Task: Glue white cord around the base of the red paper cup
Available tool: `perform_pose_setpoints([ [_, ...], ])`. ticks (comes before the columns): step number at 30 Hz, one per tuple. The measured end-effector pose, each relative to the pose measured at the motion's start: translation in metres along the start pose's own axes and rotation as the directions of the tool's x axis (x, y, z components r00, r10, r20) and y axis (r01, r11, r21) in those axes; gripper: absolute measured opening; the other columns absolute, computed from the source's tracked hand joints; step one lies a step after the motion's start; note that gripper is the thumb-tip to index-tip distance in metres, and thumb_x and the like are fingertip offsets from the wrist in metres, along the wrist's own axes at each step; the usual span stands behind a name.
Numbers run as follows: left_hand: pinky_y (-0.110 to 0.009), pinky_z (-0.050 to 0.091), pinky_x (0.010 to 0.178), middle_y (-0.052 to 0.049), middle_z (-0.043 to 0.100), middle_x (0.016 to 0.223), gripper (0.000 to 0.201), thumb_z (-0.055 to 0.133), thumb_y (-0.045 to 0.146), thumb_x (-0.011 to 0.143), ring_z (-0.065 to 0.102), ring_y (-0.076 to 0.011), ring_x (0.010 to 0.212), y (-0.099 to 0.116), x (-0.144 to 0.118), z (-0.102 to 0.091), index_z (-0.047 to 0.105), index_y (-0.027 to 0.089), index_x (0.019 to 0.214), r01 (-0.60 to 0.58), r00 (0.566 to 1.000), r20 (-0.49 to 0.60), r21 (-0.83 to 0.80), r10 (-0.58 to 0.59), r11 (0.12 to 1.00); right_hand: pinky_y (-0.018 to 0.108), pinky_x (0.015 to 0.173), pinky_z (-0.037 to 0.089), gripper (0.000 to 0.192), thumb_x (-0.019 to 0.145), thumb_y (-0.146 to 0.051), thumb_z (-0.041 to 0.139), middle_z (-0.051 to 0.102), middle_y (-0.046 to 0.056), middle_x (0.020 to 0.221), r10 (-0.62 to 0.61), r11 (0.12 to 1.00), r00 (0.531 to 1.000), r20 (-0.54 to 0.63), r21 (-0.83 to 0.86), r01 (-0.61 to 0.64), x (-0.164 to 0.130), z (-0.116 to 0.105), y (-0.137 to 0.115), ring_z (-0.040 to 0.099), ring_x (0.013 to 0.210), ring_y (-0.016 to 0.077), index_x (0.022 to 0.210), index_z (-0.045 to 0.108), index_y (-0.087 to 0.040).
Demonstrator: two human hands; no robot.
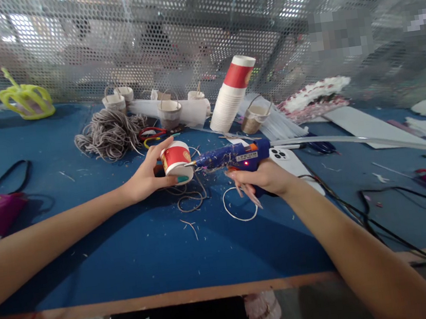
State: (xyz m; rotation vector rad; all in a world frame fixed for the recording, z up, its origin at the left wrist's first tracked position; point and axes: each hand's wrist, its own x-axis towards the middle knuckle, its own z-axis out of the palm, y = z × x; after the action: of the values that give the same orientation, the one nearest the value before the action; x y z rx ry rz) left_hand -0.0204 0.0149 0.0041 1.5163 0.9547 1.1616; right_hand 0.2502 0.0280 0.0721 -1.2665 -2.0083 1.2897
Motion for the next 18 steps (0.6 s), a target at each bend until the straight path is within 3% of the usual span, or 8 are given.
perform_pose_setpoints([
  [18, -0.063, 0.036, 0.113, -0.008, 0.038, 0.147, 0.096, 0.082, 0.024, 0.063, 0.040, -0.0383, 0.136, 0.0011, -0.0003, -0.0008, 0.036, 0.034, 0.147, 0.014, 1.000, -0.003, -0.049, -0.014, 0.999, 0.030, 0.047, 0.047, 0.037, 0.070, -0.040, 0.072, 0.048, -0.004, 0.033, 0.024, 1.000, 1.000, 0.001, -0.004, -0.024, -0.0006, -0.0016, 0.0009, 0.051, 0.036, 0.0128, 0.045, 0.053, -0.022],
])
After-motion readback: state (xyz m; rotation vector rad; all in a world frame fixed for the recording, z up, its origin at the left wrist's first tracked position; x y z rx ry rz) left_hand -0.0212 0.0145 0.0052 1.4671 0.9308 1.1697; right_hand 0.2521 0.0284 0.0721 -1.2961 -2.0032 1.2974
